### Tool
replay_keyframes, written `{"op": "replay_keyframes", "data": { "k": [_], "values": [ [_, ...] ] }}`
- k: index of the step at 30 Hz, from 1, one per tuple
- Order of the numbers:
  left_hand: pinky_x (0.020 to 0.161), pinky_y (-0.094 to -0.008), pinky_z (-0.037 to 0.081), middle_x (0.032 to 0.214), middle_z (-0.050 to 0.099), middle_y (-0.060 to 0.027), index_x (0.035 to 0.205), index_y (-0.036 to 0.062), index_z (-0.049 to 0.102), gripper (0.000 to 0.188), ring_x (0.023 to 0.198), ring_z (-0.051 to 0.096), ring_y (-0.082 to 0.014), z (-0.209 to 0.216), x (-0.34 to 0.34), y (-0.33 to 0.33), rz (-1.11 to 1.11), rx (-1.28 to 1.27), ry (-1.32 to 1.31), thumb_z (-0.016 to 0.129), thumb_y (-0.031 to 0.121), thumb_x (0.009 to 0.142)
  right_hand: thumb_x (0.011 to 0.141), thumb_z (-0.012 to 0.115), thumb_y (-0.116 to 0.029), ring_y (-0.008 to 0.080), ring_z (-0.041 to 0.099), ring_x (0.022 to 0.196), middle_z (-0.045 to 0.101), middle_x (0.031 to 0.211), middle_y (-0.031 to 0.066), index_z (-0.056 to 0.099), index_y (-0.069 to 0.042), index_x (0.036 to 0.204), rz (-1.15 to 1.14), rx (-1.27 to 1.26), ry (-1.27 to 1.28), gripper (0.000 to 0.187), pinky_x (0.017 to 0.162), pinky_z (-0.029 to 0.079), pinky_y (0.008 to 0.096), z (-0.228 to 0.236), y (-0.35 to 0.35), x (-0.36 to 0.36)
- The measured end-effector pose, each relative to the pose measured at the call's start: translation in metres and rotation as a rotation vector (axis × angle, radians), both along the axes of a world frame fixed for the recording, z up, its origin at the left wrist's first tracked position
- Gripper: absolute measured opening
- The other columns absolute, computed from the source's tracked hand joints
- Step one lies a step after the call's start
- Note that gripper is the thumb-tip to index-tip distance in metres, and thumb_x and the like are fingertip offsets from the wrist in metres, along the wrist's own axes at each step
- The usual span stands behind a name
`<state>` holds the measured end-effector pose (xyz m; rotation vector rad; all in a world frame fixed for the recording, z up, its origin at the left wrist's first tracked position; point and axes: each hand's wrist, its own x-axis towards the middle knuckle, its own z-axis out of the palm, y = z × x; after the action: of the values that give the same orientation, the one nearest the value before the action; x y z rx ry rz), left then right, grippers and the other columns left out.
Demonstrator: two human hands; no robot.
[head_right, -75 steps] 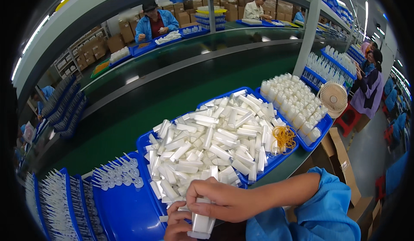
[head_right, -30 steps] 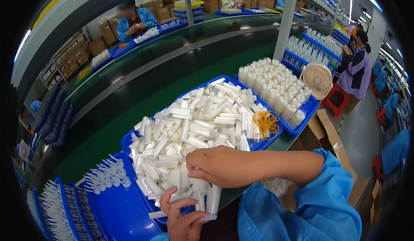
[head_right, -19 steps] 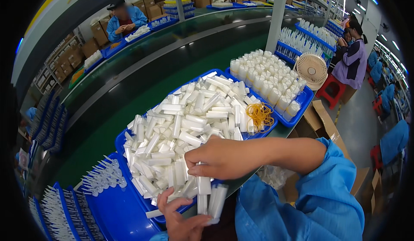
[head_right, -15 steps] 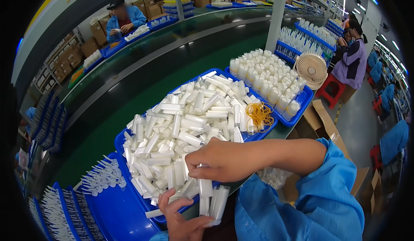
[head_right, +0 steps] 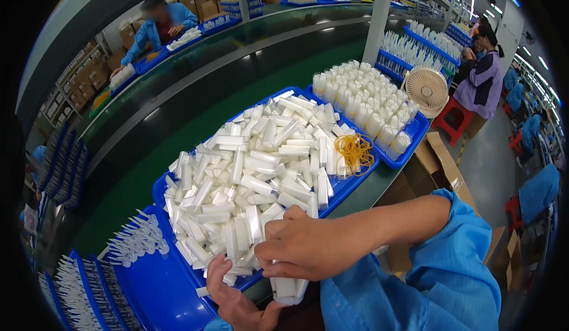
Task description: The recorder is assembling small white plastic syringe or pump components, attaching a rubber band, and placing them into a tray.
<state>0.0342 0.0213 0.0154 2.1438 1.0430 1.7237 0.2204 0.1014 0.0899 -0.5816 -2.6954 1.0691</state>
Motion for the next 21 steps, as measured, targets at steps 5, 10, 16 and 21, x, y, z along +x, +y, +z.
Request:
{"op": "replay_keyframes", "data": {
  "k": [5, 10, 16, 21],
  "values": [
    [0.071, -0.0365, 0.047, 0.120, 0.041, -0.0191, 0.131, 0.0044, 0.026, 0.075, 0.088, 0.055, -0.0290, 0.007, 0.003, -0.011, -0.076, -0.321, -0.100, 0.068, 0.035, 0.077, 0.091, 0.048, -0.021, 0.0193, 0.048, 0.092, 0.053, 0.091, 0.0042, 0.051, -0.010, 0.095, 0.129, -0.117, -0.010, 0.012, 0.080, 0.027, 0.0364, 0.007, 0.015, 0.000],
    [0.078, -0.0356, 0.044, 0.117, 0.043, -0.0247, 0.122, 0.0010, 0.036, 0.052, 0.098, 0.050, -0.0352, 0.030, 0.003, -0.007, -0.652, -1.100, -0.825, 0.057, 0.007, 0.075, 0.090, 0.049, -0.021, 0.0198, 0.047, 0.095, 0.053, 0.095, 0.0053, 0.051, -0.009, 0.097, 0.154, -0.152, 0.054, 0.013, 0.082, 0.026, 0.0361, 0.009, 0.019, -0.005],
    [0.065, -0.0338, 0.051, 0.087, 0.055, -0.0154, 0.124, 0.0017, 0.033, 0.056, 0.081, 0.059, -0.0247, 0.013, 0.014, -0.012, -0.753, -1.248, -1.352, 0.066, 0.013, 0.080, 0.078, 0.062, -0.032, 0.0215, 0.048, 0.098, 0.050, 0.106, 0.0093, 0.049, -0.013, 0.115, -0.071, 0.221, 0.204, 0.044, 0.077, 0.030, 0.0368, 0.006, -0.008, -0.016],
    [0.065, -0.0341, 0.051, 0.085, 0.055, -0.0149, 0.119, 0.0017, 0.036, 0.050, 0.081, 0.059, -0.0253, 0.012, 0.011, -0.015, -0.817, -1.202, -1.247, 0.065, 0.011, 0.080, 0.068, 0.070, -0.037, 0.0197, 0.049, 0.106, 0.048, 0.120, 0.0120, 0.044, -0.019, 0.128, -0.162, 0.500, 0.164, 0.069, 0.073, 0.030, 0.0344, -0.017, -0.034, -0.020]
  ]
}}
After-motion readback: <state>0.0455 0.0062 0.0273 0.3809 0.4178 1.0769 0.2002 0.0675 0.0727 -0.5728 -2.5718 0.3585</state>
